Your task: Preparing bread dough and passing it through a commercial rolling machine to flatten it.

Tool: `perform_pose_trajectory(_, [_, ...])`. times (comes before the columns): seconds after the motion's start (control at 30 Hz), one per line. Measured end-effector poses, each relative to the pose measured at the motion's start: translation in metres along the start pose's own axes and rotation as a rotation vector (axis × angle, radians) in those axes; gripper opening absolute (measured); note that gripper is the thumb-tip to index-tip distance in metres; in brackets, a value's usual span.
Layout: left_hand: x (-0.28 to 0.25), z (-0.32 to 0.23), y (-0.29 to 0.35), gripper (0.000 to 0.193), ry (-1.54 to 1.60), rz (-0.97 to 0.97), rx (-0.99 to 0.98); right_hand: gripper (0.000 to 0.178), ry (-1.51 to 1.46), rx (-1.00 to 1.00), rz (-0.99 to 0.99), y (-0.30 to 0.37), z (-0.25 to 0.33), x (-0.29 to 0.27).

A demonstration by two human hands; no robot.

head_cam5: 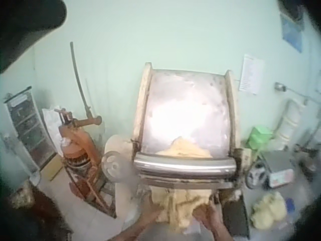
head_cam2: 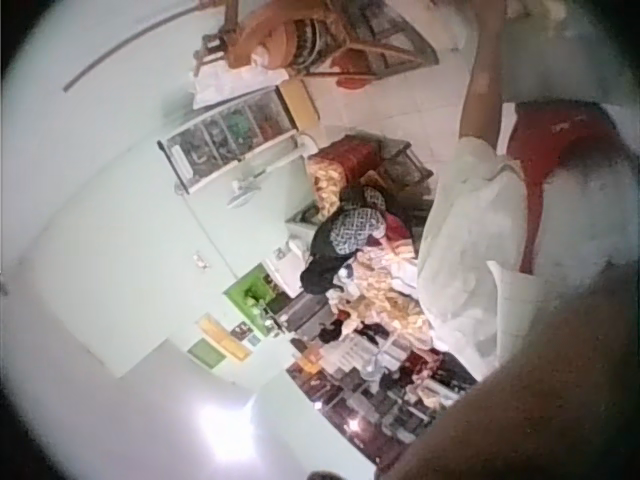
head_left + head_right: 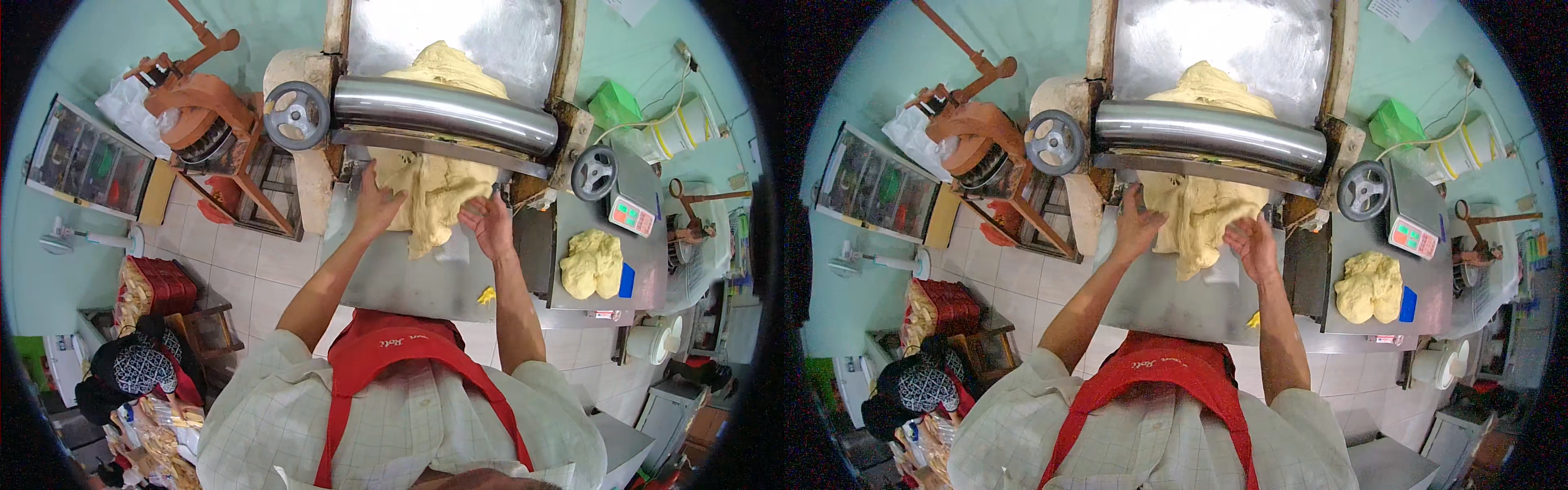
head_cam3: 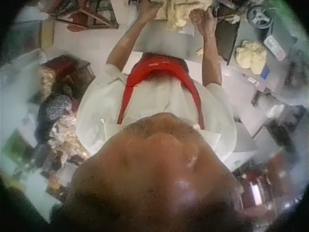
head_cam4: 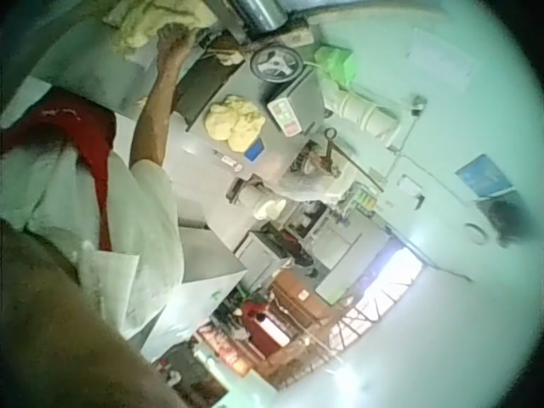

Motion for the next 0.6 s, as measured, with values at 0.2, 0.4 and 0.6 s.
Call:
perform_pose_trajectory(0.2, [0.048,0.017,0.064,0.098,-0.726,0.223,0.251,0.073,1.01,-0.052,-0.257,0.017,-0.084,-0.072])
perform_pose_trajectory(0.4, [0.079,0.043,0.039,0.096,-0.968,0.279,0.191,0.051,1.288,-0.265,-0.249,-0.003,-0.111,-0.023])
perform_pose_trajectory(0.6, [0.039,0.019,-0.049,0.068,-0.204,0.018,0.083,0.036,0.603,-0.39,-0.251,-0.029,-0.007,0.0])
Point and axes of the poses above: each hand's wrist, its own y-axis away from the middle knuckle, its own x-axis out of the palm, z = x × y, the point moved 9 cm from there along -y, towards the middle knuckle, and after that the axes turned 5 degrees about -x, right-handed, at the moved point
